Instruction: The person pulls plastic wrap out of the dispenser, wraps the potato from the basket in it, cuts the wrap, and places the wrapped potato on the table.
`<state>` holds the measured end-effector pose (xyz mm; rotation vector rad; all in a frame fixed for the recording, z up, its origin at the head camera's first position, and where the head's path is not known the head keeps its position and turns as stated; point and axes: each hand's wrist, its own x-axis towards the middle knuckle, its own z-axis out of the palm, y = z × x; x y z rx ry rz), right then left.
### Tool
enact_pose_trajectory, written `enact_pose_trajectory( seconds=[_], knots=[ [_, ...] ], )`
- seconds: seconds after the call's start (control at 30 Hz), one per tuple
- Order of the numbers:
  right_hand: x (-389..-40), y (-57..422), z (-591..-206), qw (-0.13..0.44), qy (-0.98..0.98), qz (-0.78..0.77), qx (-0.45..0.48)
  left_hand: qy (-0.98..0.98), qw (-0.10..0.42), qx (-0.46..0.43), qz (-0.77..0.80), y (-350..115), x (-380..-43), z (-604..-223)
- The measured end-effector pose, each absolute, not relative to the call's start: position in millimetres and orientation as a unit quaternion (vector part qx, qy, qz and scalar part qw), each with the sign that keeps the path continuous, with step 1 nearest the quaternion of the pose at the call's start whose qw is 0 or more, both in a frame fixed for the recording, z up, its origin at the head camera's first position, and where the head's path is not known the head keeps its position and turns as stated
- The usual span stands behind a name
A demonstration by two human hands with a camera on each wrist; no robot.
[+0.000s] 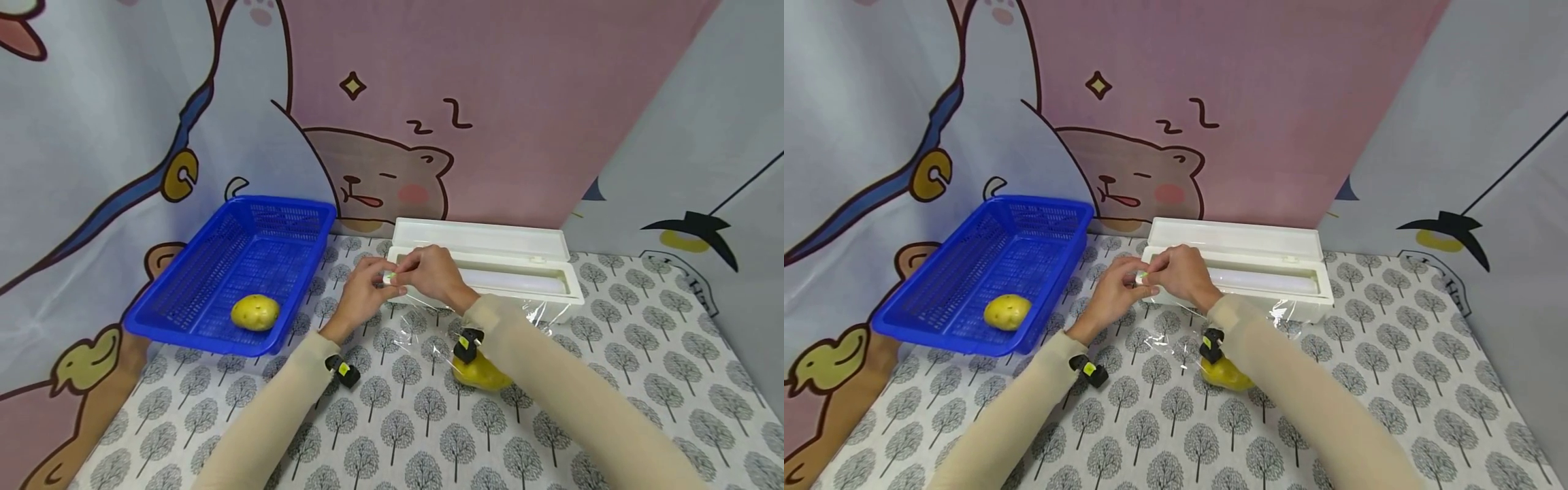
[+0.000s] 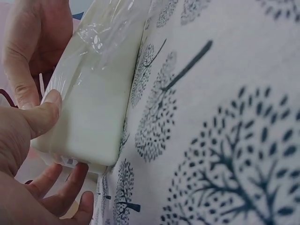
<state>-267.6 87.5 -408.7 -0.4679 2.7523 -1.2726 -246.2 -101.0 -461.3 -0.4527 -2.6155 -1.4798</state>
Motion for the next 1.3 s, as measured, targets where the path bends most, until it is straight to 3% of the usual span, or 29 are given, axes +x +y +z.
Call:
enact_pose_trajectory(
  seconds=[0.83, 1.3],
  knots=[
    [-262, 123, -402, 0.016, 0.910, -0.369, -0.189, -0.874, 0.011, -0.164, -0.458, -86, -249, -449],
    [-242, 219, -400, 0.028, 0.920, -0.349, -0.174, -0.883, 0.014, -0.142, -0.447, -98, -242, -452]
  ],
)
